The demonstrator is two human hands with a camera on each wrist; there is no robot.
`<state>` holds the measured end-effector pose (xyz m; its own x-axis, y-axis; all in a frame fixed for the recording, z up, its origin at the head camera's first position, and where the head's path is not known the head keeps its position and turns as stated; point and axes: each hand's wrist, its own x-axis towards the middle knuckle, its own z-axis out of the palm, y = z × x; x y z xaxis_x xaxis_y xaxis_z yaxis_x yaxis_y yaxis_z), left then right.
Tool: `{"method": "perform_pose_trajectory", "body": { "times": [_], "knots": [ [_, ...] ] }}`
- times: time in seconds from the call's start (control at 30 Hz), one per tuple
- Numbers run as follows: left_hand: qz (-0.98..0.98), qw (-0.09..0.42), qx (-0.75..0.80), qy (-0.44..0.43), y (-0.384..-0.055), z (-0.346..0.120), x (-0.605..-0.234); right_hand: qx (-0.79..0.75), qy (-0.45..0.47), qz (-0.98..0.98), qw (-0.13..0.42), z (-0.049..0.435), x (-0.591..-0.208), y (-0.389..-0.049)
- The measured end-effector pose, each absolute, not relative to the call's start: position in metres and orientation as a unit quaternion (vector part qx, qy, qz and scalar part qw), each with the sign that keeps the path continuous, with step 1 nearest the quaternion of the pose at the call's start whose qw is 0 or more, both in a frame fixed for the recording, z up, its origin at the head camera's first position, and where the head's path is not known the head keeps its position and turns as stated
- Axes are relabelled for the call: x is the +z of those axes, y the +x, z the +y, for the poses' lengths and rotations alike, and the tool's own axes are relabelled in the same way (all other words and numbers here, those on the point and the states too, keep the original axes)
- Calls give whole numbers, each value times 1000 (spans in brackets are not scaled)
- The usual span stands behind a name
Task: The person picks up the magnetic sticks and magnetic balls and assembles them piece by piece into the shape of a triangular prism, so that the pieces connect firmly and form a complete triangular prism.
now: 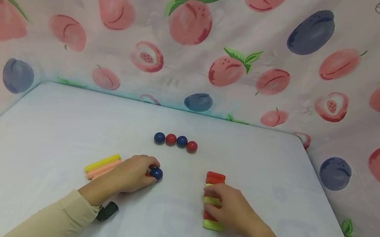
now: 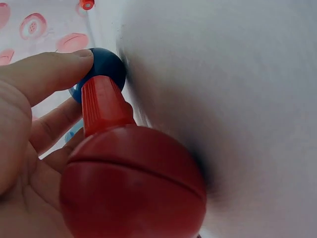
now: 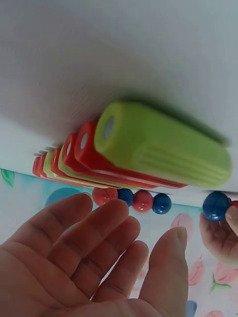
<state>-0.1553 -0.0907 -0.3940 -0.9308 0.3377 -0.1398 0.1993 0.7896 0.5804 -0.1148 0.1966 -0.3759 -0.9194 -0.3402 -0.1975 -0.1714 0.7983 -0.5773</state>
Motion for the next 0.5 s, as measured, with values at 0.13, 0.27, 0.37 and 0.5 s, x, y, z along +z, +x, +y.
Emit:
{"method": "perform_pose_trajectory", "body": {
  "times": [0.13, 0.27, 0.37, 0.5],
  "knots": [
    [938, 120, 292, 145, -155, -91, -394, -291, -155, 933, 146, 199, -374, -109],
    [936, 122, 294, 147, -155, -92, -393, -292, -157, 932, 148, 201, -371, -105],
    [936, 125, 294, 146, -154, -92, -393, -290, -164, 932, 145, 204, -371, -102],
    [937, 127, 291, 146, -154, -91, -392, -285, -184, 930, 139, 208, -374, -100]
  ]
}}
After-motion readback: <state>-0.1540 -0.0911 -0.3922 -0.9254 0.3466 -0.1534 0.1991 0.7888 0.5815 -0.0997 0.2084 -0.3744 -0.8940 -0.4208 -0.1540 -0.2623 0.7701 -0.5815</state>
